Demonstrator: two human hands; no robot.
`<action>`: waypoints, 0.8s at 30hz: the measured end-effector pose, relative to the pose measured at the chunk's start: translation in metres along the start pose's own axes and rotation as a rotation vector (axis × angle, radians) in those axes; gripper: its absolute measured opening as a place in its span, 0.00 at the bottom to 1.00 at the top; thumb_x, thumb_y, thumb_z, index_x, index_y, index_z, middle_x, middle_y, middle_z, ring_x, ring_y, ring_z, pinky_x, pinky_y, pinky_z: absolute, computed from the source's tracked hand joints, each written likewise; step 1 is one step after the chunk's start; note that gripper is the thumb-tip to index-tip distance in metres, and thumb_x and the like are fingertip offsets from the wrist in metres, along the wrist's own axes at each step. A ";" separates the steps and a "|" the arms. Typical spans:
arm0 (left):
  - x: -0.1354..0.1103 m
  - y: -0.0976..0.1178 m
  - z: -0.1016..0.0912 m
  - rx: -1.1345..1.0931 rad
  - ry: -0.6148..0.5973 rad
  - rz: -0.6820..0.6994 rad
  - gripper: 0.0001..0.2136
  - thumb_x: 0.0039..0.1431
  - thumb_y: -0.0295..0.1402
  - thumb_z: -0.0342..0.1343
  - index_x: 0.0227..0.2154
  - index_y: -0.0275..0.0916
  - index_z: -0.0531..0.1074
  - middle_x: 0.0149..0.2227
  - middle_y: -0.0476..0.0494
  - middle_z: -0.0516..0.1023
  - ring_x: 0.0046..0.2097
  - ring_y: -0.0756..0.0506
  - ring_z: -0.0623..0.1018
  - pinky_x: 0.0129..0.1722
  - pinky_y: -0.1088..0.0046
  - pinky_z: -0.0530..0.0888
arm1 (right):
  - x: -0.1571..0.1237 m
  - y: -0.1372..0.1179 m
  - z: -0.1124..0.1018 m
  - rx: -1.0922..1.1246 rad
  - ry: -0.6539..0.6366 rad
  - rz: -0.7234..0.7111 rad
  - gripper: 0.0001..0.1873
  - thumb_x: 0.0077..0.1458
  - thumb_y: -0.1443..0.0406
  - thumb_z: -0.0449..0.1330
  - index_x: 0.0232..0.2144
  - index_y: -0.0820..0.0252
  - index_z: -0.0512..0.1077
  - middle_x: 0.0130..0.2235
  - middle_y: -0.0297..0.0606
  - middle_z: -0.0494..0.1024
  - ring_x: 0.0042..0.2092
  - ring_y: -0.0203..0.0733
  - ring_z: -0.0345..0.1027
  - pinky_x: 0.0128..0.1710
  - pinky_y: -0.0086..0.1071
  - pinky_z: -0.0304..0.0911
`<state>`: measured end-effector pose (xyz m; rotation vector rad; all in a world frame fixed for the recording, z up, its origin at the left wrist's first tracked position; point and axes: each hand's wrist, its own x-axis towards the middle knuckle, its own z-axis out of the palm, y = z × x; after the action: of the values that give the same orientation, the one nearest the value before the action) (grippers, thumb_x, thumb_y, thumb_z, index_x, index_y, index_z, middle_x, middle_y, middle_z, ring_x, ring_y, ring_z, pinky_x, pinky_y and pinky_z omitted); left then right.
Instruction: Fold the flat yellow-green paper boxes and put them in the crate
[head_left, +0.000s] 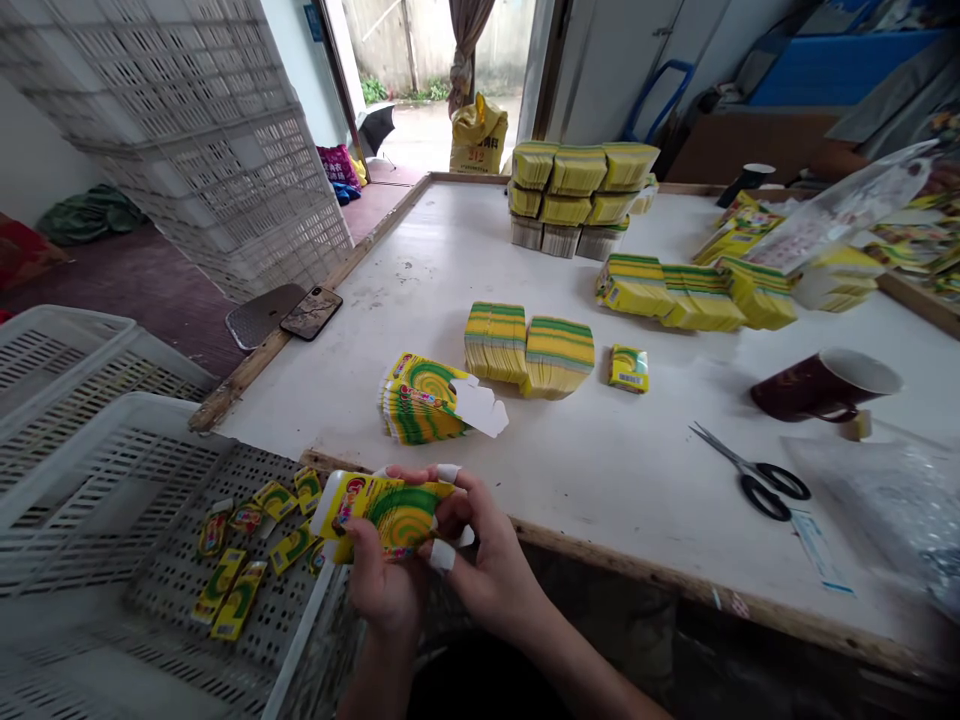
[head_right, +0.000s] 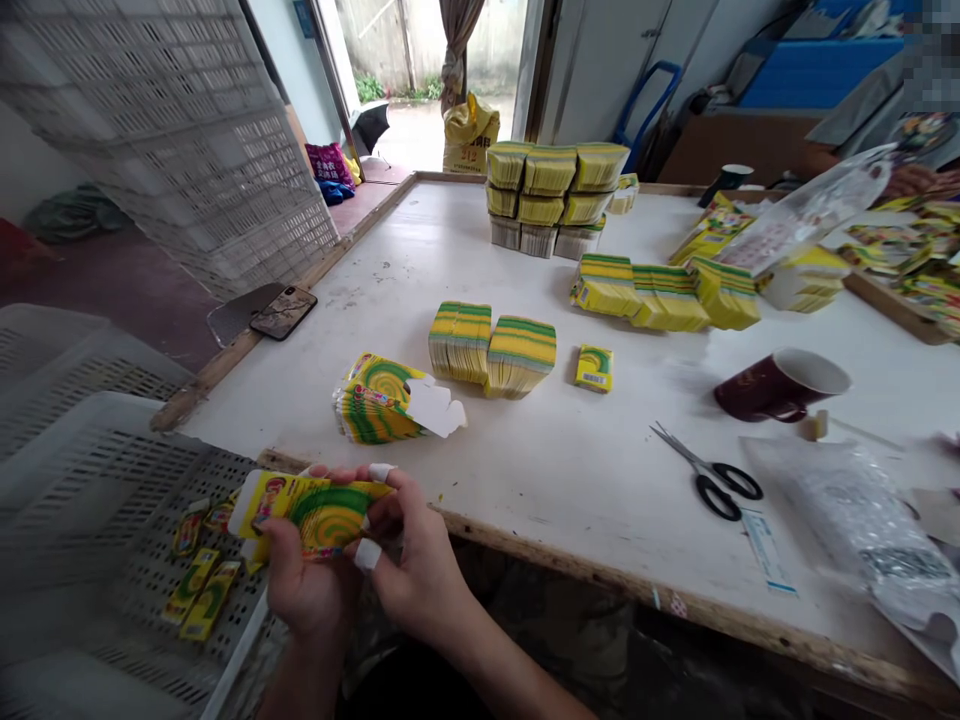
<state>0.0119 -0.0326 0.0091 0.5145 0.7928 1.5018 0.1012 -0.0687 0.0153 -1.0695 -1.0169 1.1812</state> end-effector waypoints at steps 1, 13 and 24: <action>0.000 0.002 0.003 -0.048 -0.015 -0.020 0.21 0.53 0.55 0.57 0.38 0.42 0.76 0.34 0.48 0.79 0.40 0.45 0.78 0.40 0.72 0.78 | -0.002 0.000 -0.001 0.000 -0.030 0.015 0.34 0.49 0.73 0.62 0.57 0.50 0.57 0.33 0.27 0.66 0.33 0.35 0.62 0.35 0.30 0.60; 0.009 -0.014 -0.016 0.141 -0.084 -0.123 0.36 0.31 0.63 0.64 0.41 0.42 0.75 0.36 0.47 0.78 0.38 0.44 0.78 0.36 0.70 0.77 | 0.004 0.015 -0.016 -0.169 0.053 0.036 0.18 0.50 0.62 0.66 0.43 0.58 0.70 0.33 0.32 0.69 0.33 0.38 0.61 0.33 0.30 0.59; 0.017 0.002 -0.018 0.424 -0.001 0.062 0.19 0.48 0.48 0.66 0.37 0.40 0.78 0.32 0.48 0.83 0.35 0.45 0.81 0.37 0.70 0.79 | 0.005 0.004 -0.029 -0.360 0.071 -0.011 0.10 0.58 0.64 0.57 0.33 0.61 0.77 0.28 0.37 0.80 0.28 0.39 0.69 0.28 0.28 0.62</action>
<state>-0.0049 -0.0184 -0.0038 0.8604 1.1110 1.3915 0.1289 -0.0659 0.0057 -1.3738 -1.2061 0.9636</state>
